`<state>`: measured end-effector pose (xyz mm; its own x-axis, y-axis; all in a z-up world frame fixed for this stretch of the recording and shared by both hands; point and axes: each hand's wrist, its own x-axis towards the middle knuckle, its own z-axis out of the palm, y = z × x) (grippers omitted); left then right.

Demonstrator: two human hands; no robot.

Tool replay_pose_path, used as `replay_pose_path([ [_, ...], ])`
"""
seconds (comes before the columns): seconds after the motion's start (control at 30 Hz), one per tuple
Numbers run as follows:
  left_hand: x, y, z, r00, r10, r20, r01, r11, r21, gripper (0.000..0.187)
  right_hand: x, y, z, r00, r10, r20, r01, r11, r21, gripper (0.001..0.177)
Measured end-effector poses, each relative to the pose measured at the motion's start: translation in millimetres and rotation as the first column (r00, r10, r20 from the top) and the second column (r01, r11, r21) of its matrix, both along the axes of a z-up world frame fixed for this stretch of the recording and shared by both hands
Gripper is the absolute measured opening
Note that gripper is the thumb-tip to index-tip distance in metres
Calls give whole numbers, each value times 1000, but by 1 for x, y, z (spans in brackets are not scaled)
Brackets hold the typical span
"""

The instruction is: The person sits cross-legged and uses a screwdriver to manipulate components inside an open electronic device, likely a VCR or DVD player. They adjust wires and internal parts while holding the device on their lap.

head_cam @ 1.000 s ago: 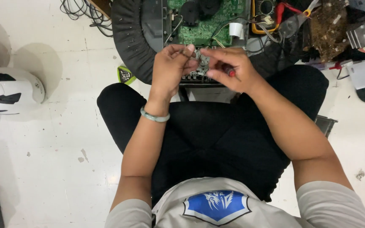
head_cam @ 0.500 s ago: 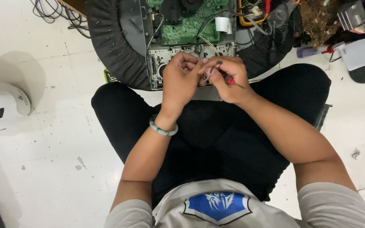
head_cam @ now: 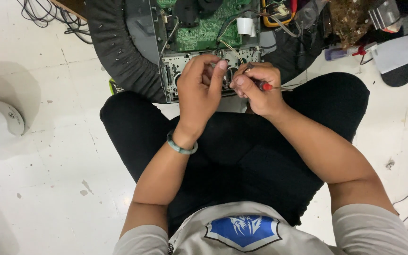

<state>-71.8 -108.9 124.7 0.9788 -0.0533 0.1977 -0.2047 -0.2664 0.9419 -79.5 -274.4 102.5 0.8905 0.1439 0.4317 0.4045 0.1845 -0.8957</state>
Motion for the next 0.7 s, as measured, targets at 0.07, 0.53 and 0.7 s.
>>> replay_pose_path([
  [0.07, 4, 0, 1, 967, -12, 253, 55, 985, -163, 13, -2, 1, 2, 998, 3, -68, -1, 1000, 25, 39],
  [0.53, 30, 40, -12, 885, -436, 163, 454, 730, -511, 20, 4, -29, 16, 942, 49, -332, -119, 974, -192, 28],
  [0.7, 42, 72, -31, 871, -491, 4, 241, 421, -874, 17, 21, -62, 14, 913, -328, -240, 116, 776, -619, 21],
])
